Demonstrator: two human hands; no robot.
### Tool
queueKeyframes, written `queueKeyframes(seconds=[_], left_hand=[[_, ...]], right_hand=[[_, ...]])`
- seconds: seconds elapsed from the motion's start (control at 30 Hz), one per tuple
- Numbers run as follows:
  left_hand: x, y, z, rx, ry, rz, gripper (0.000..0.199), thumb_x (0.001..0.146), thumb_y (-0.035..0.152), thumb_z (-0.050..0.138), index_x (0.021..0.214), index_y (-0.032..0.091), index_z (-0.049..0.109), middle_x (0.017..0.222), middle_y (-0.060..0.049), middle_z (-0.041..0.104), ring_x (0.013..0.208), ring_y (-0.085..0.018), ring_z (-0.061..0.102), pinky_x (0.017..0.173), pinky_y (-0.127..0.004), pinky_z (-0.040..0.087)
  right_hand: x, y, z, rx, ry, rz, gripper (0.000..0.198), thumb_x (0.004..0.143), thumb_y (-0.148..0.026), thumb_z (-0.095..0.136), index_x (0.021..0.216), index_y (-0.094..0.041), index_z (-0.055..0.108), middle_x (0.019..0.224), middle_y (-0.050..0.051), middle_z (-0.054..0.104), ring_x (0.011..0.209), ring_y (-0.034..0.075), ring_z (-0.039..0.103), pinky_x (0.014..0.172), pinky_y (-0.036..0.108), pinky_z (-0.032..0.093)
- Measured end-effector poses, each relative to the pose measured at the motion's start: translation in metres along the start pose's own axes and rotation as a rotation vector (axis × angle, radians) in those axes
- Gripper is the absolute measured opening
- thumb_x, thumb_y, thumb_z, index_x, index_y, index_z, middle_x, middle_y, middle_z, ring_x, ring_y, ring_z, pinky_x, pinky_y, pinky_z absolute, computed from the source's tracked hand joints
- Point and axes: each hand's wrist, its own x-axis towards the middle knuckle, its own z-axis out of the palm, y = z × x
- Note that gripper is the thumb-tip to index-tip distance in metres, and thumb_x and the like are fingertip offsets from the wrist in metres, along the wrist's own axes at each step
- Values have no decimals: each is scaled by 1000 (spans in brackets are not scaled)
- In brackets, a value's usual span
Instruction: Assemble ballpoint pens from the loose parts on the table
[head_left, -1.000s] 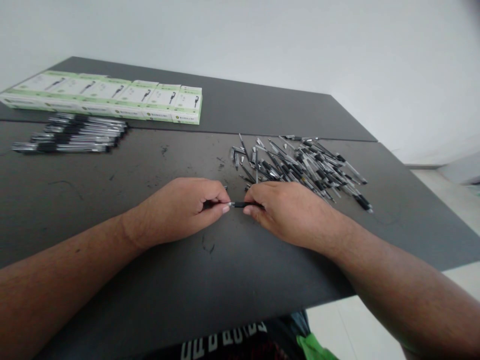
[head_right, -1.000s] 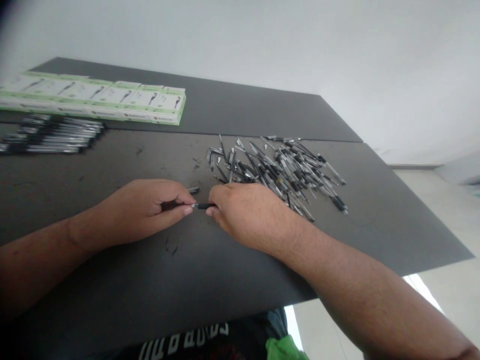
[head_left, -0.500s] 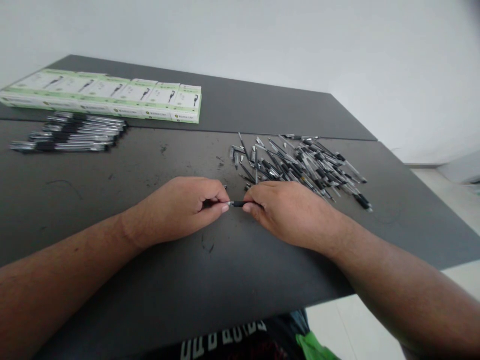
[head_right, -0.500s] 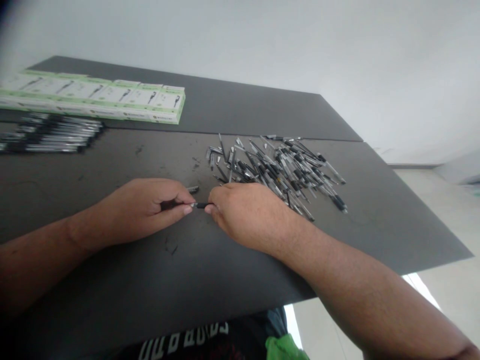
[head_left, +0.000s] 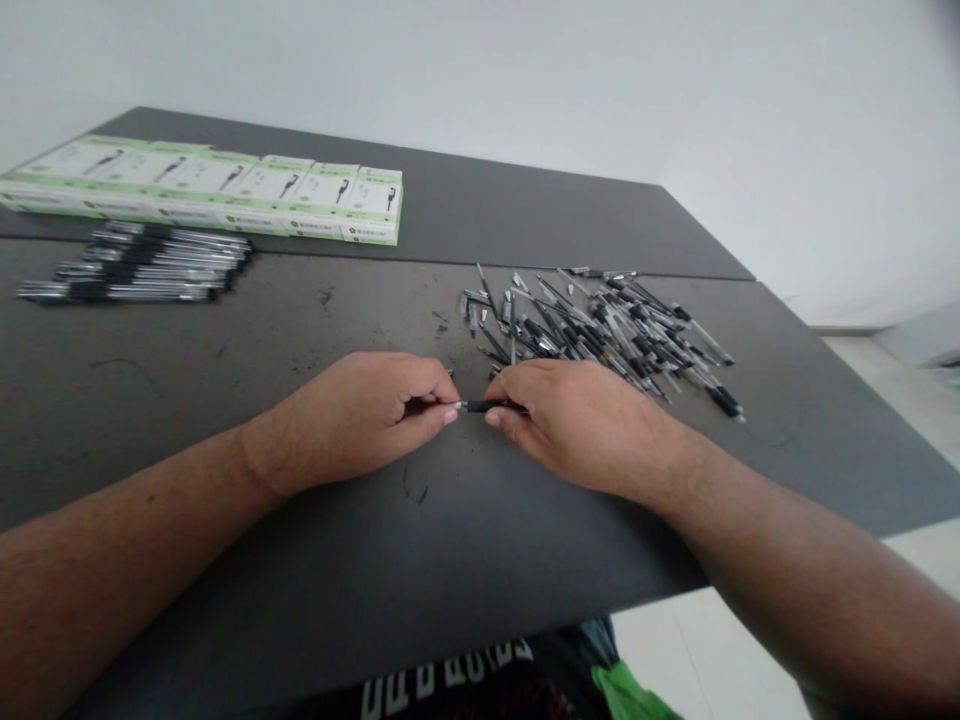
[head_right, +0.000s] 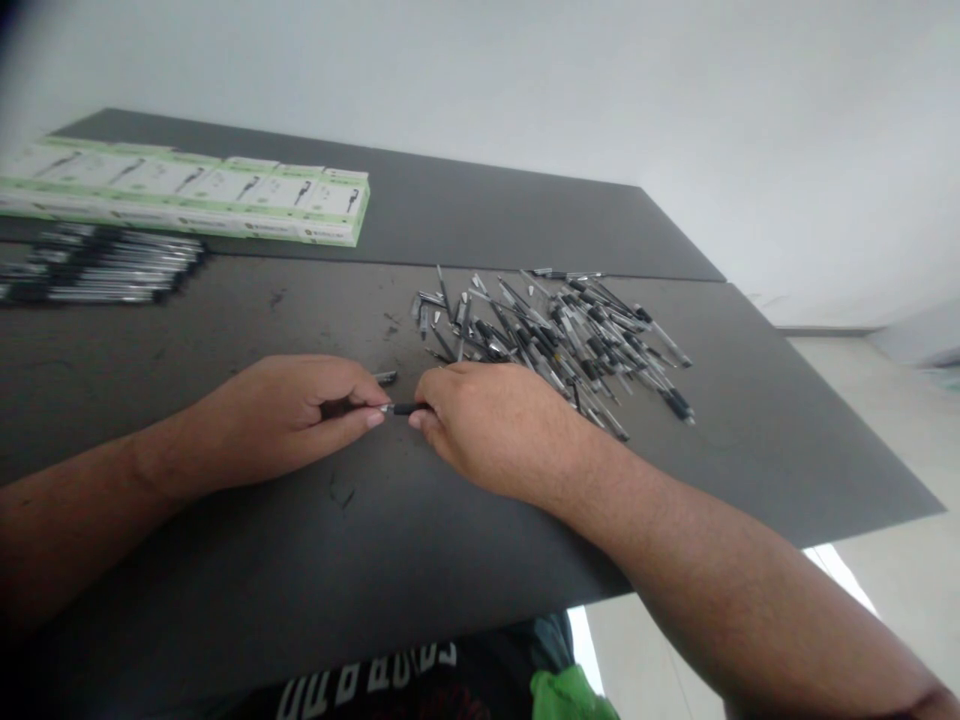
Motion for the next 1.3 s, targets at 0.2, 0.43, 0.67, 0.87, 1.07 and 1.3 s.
queueKeyframes(seconds=[0.2, 0.43, 0.67, 0.87, 1.07, 1.3], left_hand=[[0, 1, -1, -5, -8, -17, 27, 106, 44, 60, 101, 27, 80, 91, -4, 85, 85, -24, 77, 77, -36, 49], [0, 1, -1, -3, -18, -28, 27, 107, 46, 60, 101, 27, 79, 91, -4, 83, 85, -24, 77, 79, -36, 50], [-1, 0, -1, 8, -8, -13, 26, 108, 44, 61, 102, 27, 80, 92, -4, 85, 87, -24, 78, 78, -35, 50], [0, 1, -2, 3, -19, -24, 26, 107, 44, 61, 102, 27, 80, 92, -4, 84, 88, -24, 78, 79, -35, 50], [0, 1, -1, 6, -20, -18, 27, 107, 44, 60, 101, 27, 80, 91, -4, 84, 85, -24, 77, 77, -36, 49], [0, -1, -1, 4, -1, -1, 26, 107, 44, 61, 101, 27, 80, 90, -3, 85, 85, -23, 78, 76, -36, 49]], right_hand=[[0, 0, 0, -13, -4, 19, 19, 118, -32, 69, 127, -20, 81, 117, 10, 89, 111, 29, 83, 91, 38, 52], [-1, -1, -2, 5, 5, 13, 22, 119, -33, 68, 129, -20, 82, 120, 10, 90, 112, 29, 82, 92, 37, 52], [0, -2, -2, -45, -20, 8, 23, 121, -33, 65, 121, -20, 84, 114, 10, 89, 108, 28, 82, 90, 37, 52], [-1, -1, -1, 11, 16, 17, 22, 117, -35, 72, 129, -20, 82, 121, 10, 90, 113, 30, 83, 92, 38, 52], [0, 0, -1, -32, -10, -1, 25, 122, -34, 62, 121, -20, 83, 114, 11, 89, 108, 29, 83, 90, 38, 52], [-1, -1, -2, -7, 15, 12, 19, 115, -34, 75, 128, -21, 81, 120, 10, 90, 112, 29, 82, 92, 37, 53]])
